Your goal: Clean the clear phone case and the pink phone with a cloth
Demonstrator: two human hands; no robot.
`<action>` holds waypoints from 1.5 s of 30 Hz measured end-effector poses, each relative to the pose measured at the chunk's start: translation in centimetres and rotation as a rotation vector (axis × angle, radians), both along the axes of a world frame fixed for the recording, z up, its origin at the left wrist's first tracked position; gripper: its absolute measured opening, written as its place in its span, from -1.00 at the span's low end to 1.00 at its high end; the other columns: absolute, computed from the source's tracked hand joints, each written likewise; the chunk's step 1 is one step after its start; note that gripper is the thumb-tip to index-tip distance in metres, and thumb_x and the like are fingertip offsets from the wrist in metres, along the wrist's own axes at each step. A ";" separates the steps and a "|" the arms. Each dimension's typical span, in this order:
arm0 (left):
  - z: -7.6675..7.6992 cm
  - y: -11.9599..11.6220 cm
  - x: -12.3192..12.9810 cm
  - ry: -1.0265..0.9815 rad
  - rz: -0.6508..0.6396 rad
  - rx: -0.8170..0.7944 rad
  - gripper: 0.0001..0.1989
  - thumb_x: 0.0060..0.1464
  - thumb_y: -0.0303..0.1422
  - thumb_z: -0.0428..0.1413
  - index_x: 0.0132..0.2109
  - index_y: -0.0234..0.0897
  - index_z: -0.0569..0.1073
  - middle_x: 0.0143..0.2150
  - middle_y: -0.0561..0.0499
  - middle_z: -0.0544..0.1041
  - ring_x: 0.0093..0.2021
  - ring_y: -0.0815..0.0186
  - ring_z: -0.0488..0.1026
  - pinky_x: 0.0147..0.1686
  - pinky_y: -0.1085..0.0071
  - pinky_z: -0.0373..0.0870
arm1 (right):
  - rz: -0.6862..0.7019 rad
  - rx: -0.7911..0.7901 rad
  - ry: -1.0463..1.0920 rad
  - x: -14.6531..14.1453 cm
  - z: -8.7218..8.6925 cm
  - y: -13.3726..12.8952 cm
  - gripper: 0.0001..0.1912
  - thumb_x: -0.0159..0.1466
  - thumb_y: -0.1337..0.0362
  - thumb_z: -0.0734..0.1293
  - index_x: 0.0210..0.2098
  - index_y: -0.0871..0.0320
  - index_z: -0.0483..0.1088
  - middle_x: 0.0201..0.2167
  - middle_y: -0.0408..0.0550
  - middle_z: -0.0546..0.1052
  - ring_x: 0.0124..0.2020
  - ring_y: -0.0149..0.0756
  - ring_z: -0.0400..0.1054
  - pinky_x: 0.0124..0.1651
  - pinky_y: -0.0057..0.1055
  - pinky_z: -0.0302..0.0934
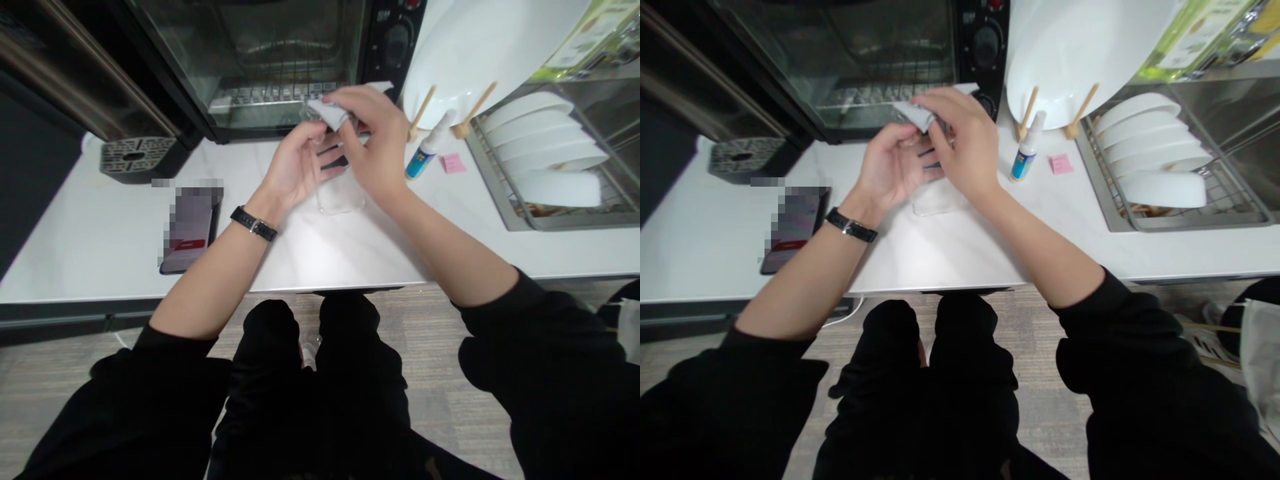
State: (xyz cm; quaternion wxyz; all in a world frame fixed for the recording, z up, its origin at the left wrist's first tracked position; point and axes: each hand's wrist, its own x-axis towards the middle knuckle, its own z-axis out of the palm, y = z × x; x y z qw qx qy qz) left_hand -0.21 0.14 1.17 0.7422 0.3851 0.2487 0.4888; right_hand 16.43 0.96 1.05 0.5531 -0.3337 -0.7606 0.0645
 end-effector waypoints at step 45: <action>-0.1 -0.4 0.5 0.022 0.022 -0.205 -0.26 0.43 0.27 -0.21 0.32 -0.09 0.53 -0.14 -0.12 0.71 -0.24 0.10 0.68 -0.22 0.18 0.65 | -0.009 -0.098 -0.091 0.2 0.7 0.2 -0.87 0.35 0.27 0.42 -0.18 0.05 0.65 -0.21 -0.06 0.73 -0.24 -0.12 0.44 -0.09 -0.18 0.30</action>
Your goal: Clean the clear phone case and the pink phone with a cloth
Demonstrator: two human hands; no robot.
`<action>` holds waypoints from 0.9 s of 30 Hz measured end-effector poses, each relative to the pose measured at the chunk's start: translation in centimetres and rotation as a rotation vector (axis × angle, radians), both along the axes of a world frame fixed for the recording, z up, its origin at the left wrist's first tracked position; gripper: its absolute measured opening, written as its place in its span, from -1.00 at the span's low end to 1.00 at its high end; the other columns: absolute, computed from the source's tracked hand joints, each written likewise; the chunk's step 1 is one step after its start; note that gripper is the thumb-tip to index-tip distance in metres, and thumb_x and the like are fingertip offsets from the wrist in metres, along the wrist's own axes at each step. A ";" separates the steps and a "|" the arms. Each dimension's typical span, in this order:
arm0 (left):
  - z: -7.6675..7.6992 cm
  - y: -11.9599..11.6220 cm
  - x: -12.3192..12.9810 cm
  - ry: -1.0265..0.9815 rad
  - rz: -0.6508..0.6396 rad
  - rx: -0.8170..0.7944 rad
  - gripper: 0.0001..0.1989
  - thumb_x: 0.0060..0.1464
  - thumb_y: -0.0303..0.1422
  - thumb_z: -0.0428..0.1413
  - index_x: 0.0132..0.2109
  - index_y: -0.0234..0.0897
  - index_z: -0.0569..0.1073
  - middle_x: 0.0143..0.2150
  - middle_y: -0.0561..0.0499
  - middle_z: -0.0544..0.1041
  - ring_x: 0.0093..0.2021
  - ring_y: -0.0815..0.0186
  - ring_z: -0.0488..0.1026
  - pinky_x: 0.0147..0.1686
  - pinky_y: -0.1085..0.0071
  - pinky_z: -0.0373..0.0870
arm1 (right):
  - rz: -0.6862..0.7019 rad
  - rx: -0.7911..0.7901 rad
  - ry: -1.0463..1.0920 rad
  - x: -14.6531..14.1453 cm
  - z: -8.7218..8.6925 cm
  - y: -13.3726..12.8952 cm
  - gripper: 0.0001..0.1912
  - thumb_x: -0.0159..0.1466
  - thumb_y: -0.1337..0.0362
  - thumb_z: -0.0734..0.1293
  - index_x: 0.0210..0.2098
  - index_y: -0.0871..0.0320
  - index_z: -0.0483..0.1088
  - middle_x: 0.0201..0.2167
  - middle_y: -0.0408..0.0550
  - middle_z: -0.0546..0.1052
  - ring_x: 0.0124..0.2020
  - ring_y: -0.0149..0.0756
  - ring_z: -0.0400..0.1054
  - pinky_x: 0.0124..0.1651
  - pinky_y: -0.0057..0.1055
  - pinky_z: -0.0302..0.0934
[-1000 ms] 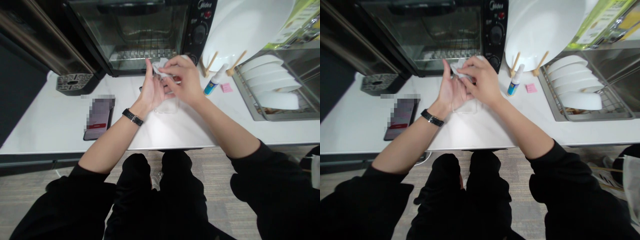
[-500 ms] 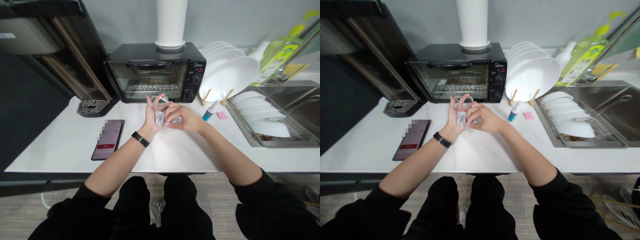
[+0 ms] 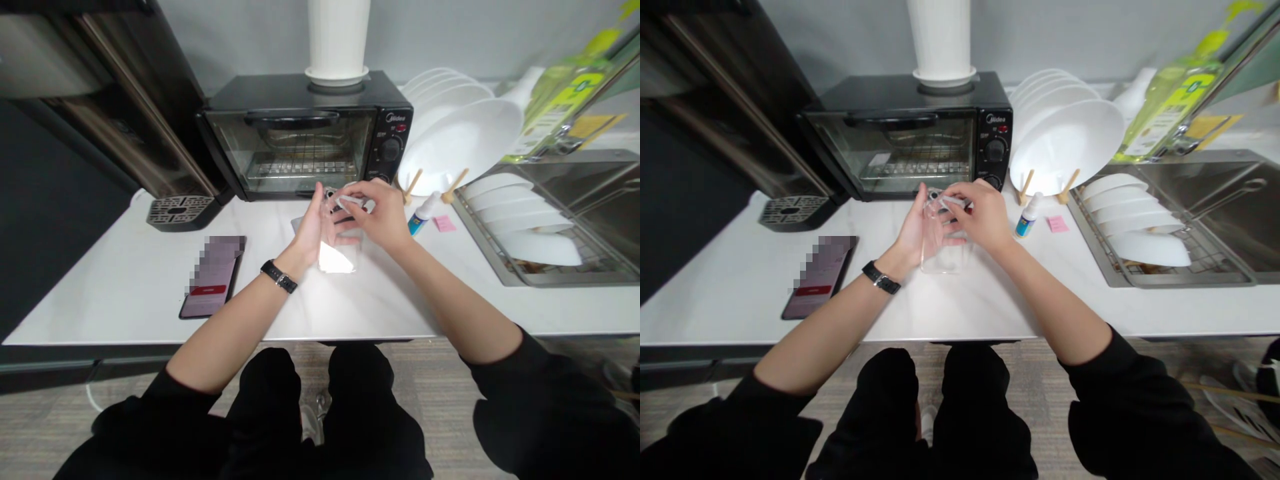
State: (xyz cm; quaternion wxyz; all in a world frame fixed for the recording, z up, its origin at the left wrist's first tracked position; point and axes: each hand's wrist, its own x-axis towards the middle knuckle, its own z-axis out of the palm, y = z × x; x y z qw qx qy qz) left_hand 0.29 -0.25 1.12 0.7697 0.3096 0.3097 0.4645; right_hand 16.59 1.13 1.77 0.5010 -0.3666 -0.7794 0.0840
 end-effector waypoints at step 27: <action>-0.4 0.0 0.2 -0.003 -0.092 -0.063 -0.29 0.41 0.28 -0.15 0.28 -0.08 0.55 -0.16 -0.14 0.73 -0.09 0.00 0.71 -0.09 0.10 0.66 | -0.074 0.063 -0.116 -0.3 -0.7 -0.1 -0.91 0.35 0.31 0.40 -0.26 0.01 0.40 -0.29 -0.06 0.59 -0.21 -0.03 0.43 -0.09 -0.10 0.27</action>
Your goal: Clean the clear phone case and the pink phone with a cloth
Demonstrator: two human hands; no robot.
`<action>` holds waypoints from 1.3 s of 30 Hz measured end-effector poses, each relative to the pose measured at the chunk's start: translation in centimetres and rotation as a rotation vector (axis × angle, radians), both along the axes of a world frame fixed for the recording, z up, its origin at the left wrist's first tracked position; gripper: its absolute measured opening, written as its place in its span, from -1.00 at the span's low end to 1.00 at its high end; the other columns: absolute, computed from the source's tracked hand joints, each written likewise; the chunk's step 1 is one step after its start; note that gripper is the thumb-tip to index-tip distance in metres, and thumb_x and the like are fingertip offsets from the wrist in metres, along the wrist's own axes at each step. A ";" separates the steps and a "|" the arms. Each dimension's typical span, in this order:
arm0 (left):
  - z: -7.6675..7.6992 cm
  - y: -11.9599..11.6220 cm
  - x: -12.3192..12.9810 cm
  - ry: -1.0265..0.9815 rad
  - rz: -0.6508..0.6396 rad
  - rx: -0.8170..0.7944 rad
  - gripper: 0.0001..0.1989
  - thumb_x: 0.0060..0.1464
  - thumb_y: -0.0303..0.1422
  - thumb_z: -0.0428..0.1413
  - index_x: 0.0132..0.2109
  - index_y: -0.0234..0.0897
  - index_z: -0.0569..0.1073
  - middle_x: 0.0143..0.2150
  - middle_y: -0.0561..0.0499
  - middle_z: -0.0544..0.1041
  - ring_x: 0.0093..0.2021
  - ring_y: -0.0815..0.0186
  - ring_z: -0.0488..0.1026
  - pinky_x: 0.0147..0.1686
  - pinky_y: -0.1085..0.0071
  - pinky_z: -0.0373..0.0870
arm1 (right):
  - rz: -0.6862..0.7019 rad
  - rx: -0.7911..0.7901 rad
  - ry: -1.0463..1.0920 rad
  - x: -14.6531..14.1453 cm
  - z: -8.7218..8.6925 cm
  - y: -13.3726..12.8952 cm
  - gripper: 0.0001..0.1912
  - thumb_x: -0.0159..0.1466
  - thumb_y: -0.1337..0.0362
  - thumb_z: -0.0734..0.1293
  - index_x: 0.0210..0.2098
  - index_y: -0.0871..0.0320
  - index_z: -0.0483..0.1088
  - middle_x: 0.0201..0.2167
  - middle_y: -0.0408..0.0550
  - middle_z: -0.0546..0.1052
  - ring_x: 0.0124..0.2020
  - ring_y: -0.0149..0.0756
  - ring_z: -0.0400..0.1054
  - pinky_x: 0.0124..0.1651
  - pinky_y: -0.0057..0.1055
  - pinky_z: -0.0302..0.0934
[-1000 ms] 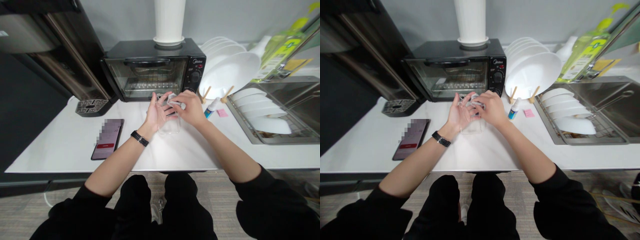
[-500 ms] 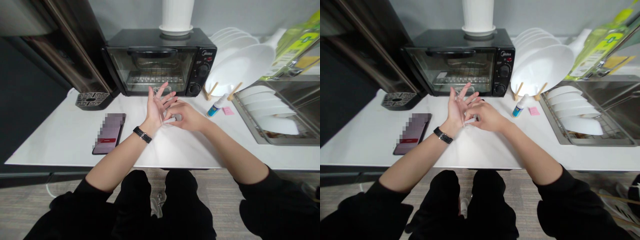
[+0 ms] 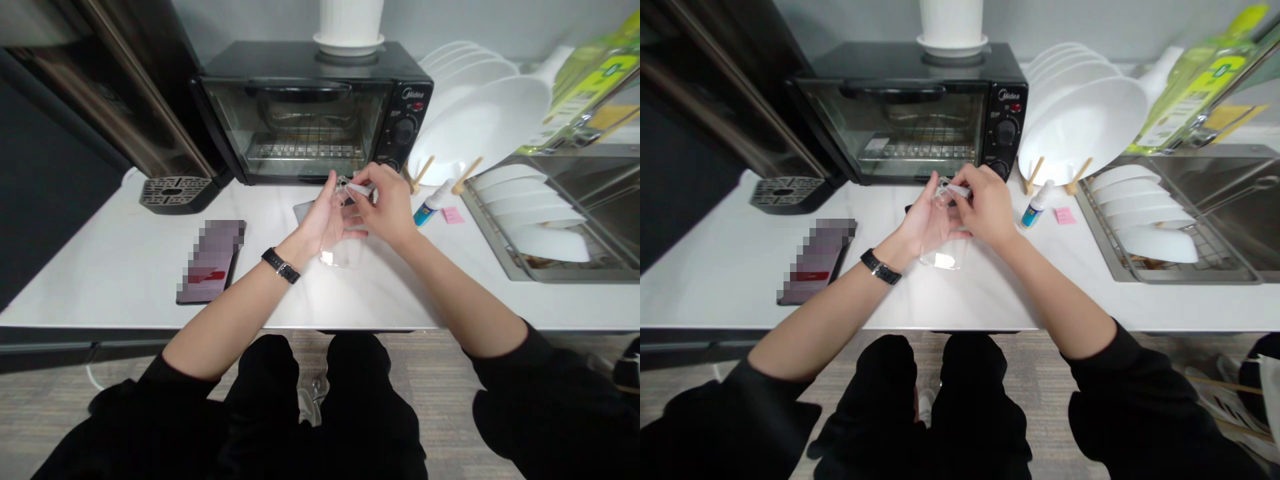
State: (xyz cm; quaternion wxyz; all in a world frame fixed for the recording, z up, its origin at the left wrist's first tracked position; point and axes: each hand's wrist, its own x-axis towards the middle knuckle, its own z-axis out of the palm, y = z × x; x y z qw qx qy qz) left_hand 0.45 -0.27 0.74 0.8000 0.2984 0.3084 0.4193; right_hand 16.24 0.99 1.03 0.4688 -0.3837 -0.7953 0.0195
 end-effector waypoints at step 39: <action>-0.9 -0.6 1.3 0.006 0.030 -0.002 -0.31 0.43 0.24 -0.13 0.29 -0.12 0.52 -0.10 -0.16 0.71 -0.03 -0.04 0.69 -0.04 0.08 0.66 | 0.093 -0.007 -0.039 -0.5 0.1 -0.6 -0.82 0.47 0.11 0.33 -0.25 0.00 0.35 -0.30 -0.02 0.56 -0.22 0.00 0.44 -0.07 -0.02 0.30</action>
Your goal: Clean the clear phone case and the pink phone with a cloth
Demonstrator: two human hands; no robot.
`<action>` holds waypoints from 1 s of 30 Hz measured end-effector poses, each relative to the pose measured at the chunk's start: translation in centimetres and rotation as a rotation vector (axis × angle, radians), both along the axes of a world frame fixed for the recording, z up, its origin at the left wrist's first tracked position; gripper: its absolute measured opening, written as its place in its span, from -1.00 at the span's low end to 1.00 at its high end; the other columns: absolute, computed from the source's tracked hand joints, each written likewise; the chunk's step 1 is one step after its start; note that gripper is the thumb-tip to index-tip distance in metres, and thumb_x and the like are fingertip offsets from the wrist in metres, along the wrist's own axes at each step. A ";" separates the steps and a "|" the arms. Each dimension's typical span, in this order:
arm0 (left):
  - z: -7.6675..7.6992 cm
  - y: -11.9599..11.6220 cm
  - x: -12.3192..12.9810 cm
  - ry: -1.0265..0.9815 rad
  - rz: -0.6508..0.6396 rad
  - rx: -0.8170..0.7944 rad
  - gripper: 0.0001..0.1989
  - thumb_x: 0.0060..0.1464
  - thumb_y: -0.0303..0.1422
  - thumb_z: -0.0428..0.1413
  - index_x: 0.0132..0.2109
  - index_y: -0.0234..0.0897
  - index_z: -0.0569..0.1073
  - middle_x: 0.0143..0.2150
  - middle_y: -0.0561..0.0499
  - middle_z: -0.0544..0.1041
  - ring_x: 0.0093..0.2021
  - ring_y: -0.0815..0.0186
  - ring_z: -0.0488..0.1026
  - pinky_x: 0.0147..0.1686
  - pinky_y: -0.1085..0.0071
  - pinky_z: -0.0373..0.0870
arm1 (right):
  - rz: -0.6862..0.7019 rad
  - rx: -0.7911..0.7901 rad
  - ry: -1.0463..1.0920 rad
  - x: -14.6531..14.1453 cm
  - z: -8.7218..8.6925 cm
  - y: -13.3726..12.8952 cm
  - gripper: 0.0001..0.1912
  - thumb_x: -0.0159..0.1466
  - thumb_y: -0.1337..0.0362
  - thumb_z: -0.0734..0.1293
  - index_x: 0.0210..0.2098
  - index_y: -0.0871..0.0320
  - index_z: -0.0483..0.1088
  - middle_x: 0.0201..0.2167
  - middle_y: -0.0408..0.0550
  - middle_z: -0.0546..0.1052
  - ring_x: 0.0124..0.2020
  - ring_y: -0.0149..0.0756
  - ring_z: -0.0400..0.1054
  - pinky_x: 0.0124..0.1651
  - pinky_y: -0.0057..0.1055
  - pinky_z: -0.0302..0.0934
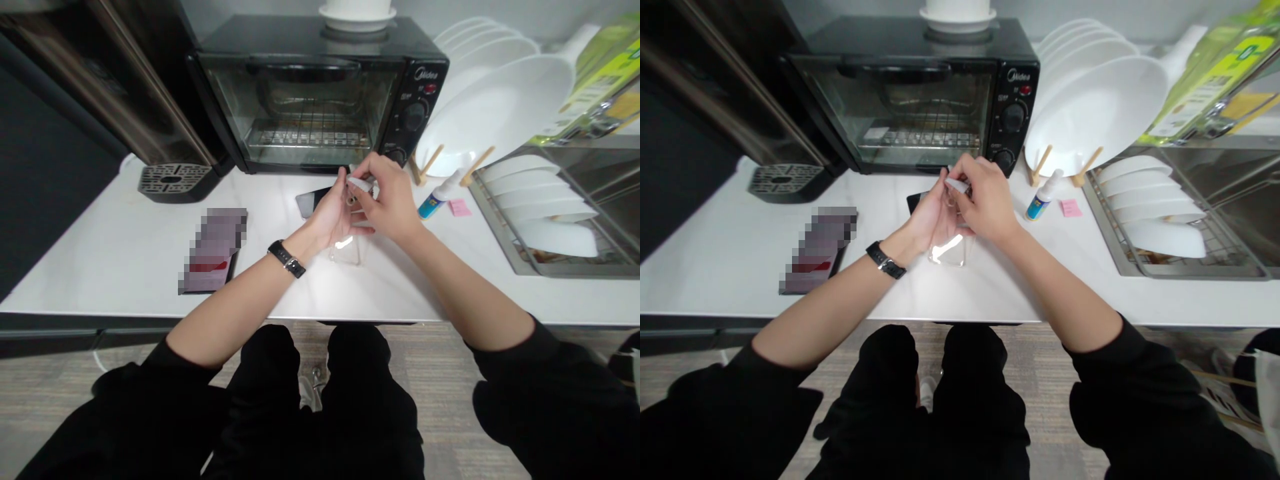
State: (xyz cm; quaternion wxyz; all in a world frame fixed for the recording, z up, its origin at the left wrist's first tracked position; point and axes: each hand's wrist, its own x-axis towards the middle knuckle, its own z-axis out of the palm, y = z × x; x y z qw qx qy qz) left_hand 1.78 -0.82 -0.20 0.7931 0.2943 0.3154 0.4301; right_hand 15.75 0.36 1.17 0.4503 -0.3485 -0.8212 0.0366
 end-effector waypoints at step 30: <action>1.7 0.1 -0.9 0.088 0.031 -0.017 -0.36 0.46 0.19 -0.14 0.27 -0.11 0.54 -0.18 -0.14 0.70 0.07 -0.11 0.68 0.02 0.03 0.63 | 0.027 -0.028 0.019 -0.4 -0.8 0.0 -0.73 0.52 0.00 0.27 -0.19 0.04 0.36 -0.26 -0.01 0.49 -0.13 -0.03 0.44 -0.04 0.01 0.41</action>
